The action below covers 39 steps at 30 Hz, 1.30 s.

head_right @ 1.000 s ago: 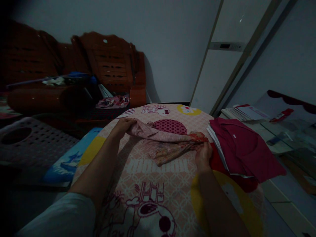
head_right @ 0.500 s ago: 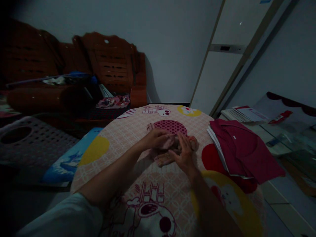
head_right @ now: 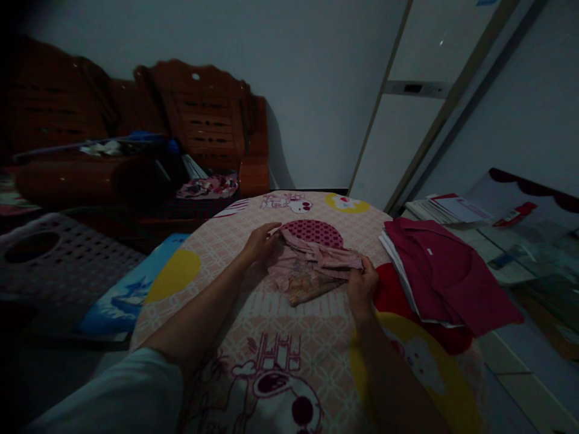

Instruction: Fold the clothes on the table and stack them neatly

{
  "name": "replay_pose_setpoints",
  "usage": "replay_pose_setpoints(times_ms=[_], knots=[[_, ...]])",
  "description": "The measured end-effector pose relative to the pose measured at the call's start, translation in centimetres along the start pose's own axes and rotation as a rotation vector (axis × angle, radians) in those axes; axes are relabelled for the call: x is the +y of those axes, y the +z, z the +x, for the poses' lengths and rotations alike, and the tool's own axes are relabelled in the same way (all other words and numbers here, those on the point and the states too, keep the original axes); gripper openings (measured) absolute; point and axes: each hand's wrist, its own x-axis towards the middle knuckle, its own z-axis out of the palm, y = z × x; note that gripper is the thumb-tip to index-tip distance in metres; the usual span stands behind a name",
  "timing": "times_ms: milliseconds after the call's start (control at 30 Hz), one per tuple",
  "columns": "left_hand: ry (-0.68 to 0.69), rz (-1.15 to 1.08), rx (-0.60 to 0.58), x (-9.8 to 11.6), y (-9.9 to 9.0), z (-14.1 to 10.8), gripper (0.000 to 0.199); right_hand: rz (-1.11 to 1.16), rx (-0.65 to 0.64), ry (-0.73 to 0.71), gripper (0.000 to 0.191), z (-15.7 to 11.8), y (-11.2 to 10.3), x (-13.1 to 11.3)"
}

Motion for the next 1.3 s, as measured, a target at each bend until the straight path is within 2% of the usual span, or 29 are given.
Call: replay_pose_setpoints(times_ms=[133,267,433,500,600,667,800,867,967,1100,1167,1300], knots=[[-0.044,0.013,-0.090,-1.5,0.1,-0.1,0.040,0.109,0.098,0.085,0.023,0.5,0.0,0.7],[-0.065,-0.002,-0.136,-1.6,0.0,0.1,0.040,0.281,0.168,0.213,0.029,1.2,0.1,1.3],[-0.042,0.020,-0.127,-0.9,0.5,0.1,0.017,0.425,0.166,0.275,0.023,1.7,0.0,1.2],[-0.088,-0.068,-0.089,-0.8,0.3,0.1,0.015,0.442,0.138,0.276,0.021,2.0,-0.3,1.2],[-0.153,-0.304,-0.045,-1.0,-0.8,0.2,0.017,0.433,0.171,0.188,0.020,2.7,-1.0,1.2],[-0.145,-0.467,-0.123,-1.2,-1.9,0.2,0.021,0.439,0.200,0.142,0.019,3.2,-1.5,1.3],[-0.160,-0.634,-0.449,-1.2,-3.4,-0.3,0.024,0.501,0.209,0.196,0.014,3.8,-2.2,1.5],[-0.166,-0.624,-0.553,-1.0,-3.5,-0.5,0.020,0.525,0.213,0.231,0.011,3.9,-2.4,1.6],[-0.129,-0.560,-0.620,-0.8,-3.3,-0.6,0.014,0.558,0.188,0.243,0.010,4.0,-2.6,2.0],[-0.102,-0.499,-0.767,-0.7,-3.4,-0.6,0.018,0.581,0.168,0.245,0.007,4.3,-2.8,2.5],[-0.085,-0.488,-0.764,-0.6,-3.5,-0.5,0.020,0.579,0.152,0.237,0.007,4.3,-2.9,2.5],[-0.017,-0.401,-0.530,-0.4,-3.1,-0.3,0.035,0.552,0.108,0.213,0.004,4.1,-3.1,2.2]])
